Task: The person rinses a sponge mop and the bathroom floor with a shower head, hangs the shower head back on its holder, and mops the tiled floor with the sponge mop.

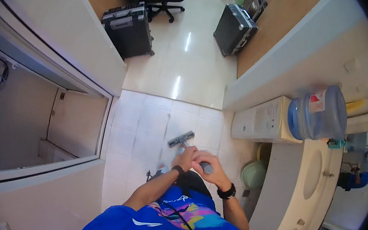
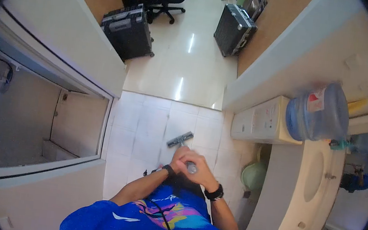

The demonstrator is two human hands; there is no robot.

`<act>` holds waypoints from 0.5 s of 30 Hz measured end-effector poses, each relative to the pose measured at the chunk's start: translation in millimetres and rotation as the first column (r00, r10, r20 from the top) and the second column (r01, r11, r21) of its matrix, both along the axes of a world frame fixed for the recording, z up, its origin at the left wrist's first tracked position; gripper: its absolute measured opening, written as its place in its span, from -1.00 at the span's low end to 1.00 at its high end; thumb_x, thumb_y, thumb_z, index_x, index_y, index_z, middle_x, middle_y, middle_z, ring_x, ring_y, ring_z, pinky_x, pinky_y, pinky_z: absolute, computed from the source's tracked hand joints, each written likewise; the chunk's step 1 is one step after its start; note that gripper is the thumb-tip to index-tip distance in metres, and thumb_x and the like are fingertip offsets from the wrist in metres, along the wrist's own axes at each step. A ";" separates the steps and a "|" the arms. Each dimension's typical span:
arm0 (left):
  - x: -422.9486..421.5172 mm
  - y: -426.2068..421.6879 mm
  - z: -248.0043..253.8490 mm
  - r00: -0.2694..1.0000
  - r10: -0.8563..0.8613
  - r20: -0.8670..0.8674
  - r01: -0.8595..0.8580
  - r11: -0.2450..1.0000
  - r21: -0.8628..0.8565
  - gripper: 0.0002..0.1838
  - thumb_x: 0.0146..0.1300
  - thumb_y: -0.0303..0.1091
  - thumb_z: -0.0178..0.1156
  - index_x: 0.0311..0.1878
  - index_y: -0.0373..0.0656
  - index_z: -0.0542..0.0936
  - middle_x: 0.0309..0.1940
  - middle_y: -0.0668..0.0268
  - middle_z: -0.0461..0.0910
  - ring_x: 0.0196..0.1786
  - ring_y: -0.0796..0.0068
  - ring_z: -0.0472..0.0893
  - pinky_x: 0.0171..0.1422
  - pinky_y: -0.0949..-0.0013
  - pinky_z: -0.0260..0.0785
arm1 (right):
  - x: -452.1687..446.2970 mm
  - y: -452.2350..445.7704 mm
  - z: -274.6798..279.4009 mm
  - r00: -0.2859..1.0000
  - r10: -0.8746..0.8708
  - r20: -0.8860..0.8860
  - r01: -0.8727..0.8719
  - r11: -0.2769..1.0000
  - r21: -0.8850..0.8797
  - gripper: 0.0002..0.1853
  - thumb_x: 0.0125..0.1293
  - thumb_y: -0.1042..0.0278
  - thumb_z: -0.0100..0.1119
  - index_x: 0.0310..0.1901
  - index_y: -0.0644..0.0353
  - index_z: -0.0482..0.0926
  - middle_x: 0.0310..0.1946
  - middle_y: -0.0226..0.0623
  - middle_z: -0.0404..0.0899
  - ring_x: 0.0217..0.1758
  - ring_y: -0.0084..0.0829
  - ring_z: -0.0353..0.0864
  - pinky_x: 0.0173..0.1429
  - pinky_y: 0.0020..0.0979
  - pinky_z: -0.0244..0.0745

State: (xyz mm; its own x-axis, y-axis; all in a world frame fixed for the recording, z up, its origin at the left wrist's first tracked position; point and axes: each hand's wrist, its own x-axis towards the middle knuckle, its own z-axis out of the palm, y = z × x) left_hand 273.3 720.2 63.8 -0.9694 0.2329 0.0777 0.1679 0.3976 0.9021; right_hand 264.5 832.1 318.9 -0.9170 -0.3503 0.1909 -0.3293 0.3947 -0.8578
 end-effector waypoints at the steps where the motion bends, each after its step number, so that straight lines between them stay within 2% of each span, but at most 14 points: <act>1: -15.6 -1.9 25.7 0.995 0.025 0.095 -0.030 0.998 0.051 -0.78 0.04 -0.33 0.28 -0.28 -0.21 0.53 -0.31 0.08 0.52 -0.21 0.04 0.50 -0.16 0.07 0.34 | -11.9 1.0 -6.9 0.967 0.074 0.242 -0.025 0.979 -0.200 -0.85 0.18 0.47 0.32 -0.45 0.26 0.53 -0.50 -0.28 0.51 -0.42 -0.44 0.49 -0.24 -0.46 0.42; 2: -22.3 -1.4 39.0 0.978 0.042 0.204 -0.064 0.993 0.098 -0.85 0.07 -0.33 0.19 -0.37 -0.22 0.52 -0.37 0.07 0.54 -0.30 0.00 0.55 -0.21 0.04 0.37 | -16.2 3.4 -7.3 0.966 0.073 0.247 -0.020 0.978 -0.209 -0.85 0.18 0.47 0.32 -0.45 0.26 0.53 -0.50 -0.28 0.51 -0.42 -0.44 0.49 -0.24 -0.46 0.42; 3: -35.4 0.1 26.3 0.993 -0.037 -0.113 0.042 0.998 0.045 -0.87 0.04 -0.38 0.17 -0.46 -0.23 0.49 -0.52 0.07 0.50 -0.35 0.00 0.51 -0.27 0.06 0.33 | -18.6 4.9 -7.6 0.961 -0.038 0.276 0.114 0.957 -0.267 -0.85 0.20 0.49 0.30 -0.46 0.28 0.52 -0.51 -0.30 0.52 -0.42 -0.44 0.49 -0.26 -0.46 0.42; 4: -48.5 2.4 39.8 0.993 -0.046 -0.108 0.050 0.998 0.033 -0.87 0.04 -0.38 0.17 -0.46 -0.23 0.49 -0.52 0.07 0.50 -0.35 0.00 0.51 -0.27 0.06 0.33 | -24.5 7.7 -6.6 0.941 -0.145 0.307 0.245 0.915 -0.319 -0.84 0.21 0.51 0.29 -0.46 0.29 0.50 -0.51 -0.31 0.52 -0.42 -0.44 0.49 -0.28 -0.46 0.41; 5: -63.1 3.6 63.7 0.985 -0.167 -0.046 0.168 0.985 0.025 -0.88 0.02 -0.38 0.17 -0.47 -0.23 0.48 -0.51 0.05 0.50 -0.34 -0.02 0.51 -0.27 0.05 0.32 | -24.6 13.5 11.1 0.903 -0.215 0.371 0.343 0.882 -0.324 -0.73 0.25 0.34 0.29 -0.50 0.29 0.48 -0.49 -0.28 0.53 -0.37 -0.39 0.51 -0.15 -0.36 0.44; 6: -77.6 6.6 77.6 0.959 -0.281 0.019 0.281 0.959 0.028 -0.88 0.00 -0.39 0.17 -0.49 -0.23 0.47 -0.51 0.03 0.50 -0.34 -0.04 0.50 -0.27 0.04 0.32 | -27.6 22.2 31.0 0.902 -0.215 0.374 0.345 0.879 -0.328 -0.73 0.25 0.34 0.29 -0.50 0.29 0.48 -0.49 -0.28 0.53 -0.37 -0.39 0.51 -0.15 -0.36 0.44; 7: -88.8 17.1 72.8 0.934 -0.354 -0.042 0.354 0.935 0.007 -0.86 -0.11 -0.38 0.19 -0.55 -0.21 0.45 -0.57 0.02 0.48 -0.39 -0.09 0.49 -0.30 0.01 0.33 | -28.8 34.3 52.1 0.919 -0.090 0.384 0.285 0.825 -0.489 -0.77 0.21 0.35 0.30 -0.45 0.32 0.53 -0.39 -0.21 0.58 -0.28 -0.36 0.53 -0.03 -0.31 0.42; 8: -98.7 28.0 75.5 0.938 -0.345 -0.026 0.345 0.938 0.012 -0.86 -0.11 -0.38 0.19 -0.55 -0.21 0.45 -0.57 0.02 0.48 -0.39 -0.09 0.49 -0.30 0.01 0.33 | -29.1 49.1 73.3 0.924 0.038 0.379 0.229 0.739 -0.634 -0.79 0.18 0.35 0.32 -0.40 0.34 0.58 -0.30 -0.14 0.63 -0.19 -0.32 0.55 0.08 -0.26 0.39; 10: -111.3 49.3 86.4 0.696 -0.718 -0.022 0.715 0.695 -0.083 -0.83 -0.22 -0.33 0.20 -0.62 -0.20 0.45 -0.63 0.02 0.47 -0.46 -0.14 0.49 -0.34 -0.05 0.34 | -31.3 97.6 104.8 0.905 0.194 0.379 0.072 0.808 -0.585 -0.72 0.18 0.28 0.32 -0.22 0.35 0.61 -0.14 -0.04 0.63 0.00 -0.21 0.57 0.22 -0.14 0.33; 11: -108.3 64.2 94.0 0.649 -0.761 0.010 0.758 0.645 -0.098 -0.82 -0.29 -0.30 0.21 -0.65 -0.20 0.49 -0.66 0.01 0.48 -0.49 -0.15 0.51 -0.35 -0.10 0.36 | -30.7 126.7 111.6 0.875 0.273 0.400 -0.006 0.832 -0.555 -0.67 0.19 0.23 0.31 -0.13 0.33 0.62 -0.08 0.01 0.63 0.07 -0.18 0.57 0.27 -0.10 0.32; 12: -105.8 79.3 105.8 0.652 -0.758 0.017 0.756 0.648 -0.090 -0.82 -0.29 -0.30 0.21 -0.65 -0.20 0.49 -0.66 0.01 0.48 -0.49 -0.15 0.51 -0.35 -0.10 0.36 | -22.8 139.0 117.4 0.844 0.314 0.434 -0.037 0.843 -0.537 -0.64 0.21 0.21 0.30 -0.08 0.31 0.62 -0.07 0.02 0.63 0.09 -0.18 0.58 0.26 -0.10 0.34; 13: -104.8 94.6 119.0 0.527 -0.848 0.063 0.845 0.515 -0.144 -0.84 -0.26 -0.30 0.20 -0.62 -0.20 0.53 -0.62 -0.01 0.52 -0.45 -0.14 0.55 -0.32 -0.10 0.38 | -14.9 151.3 123.1 0.811 0.352 0.468 -0.071 0.852 -0.519 -0.62 0.23 0.18 0.28 -0.03 0.29 0.62 -0.05 0.04 0.63 0.11 -0.18 0.58 0.26 -0.10 0.35; 14: -107.3 105.0 125.0 0.391 -0.913 0.112 0.911 0.367 -0.188 -0.85 -0.23 -0.31 0.19 -0.60 -0.20 0.58 -0.59 -0.02 0.55 -0.41 -0.12 0.58 -0.29 -0.09 0.41 | -12.7 148.8 145.2 0.742 0.112 0.660 0.000 0.986 -0.167 -0.63 0.25 0.16 0.24 -0.02 0.24 0.61 -0.08 0.06 0.63 0.07 -0.14 0.61 0.18 -0.10 0.42; 15: -113.0 111.0 122.1 0.397 -0.912 0.108 0.910 0.375 -0.179 -0.85 -0.23 -0.31 0.19 -0.60 -0.20 0.58 -0.59 -0.02 0.55 -0.41 -0.12 0.58 -0.29 -0.09 0.41 | -9.8 148.2 157.2 0.651 -0.177 0.738 0.020 0.976 0.216 -0.65 0.28 0.13 0.20 -0.01 0.18 0.61 -0.12 0.09 0.63 0.02 -0.11 0.64 0.09 -0.10 0.48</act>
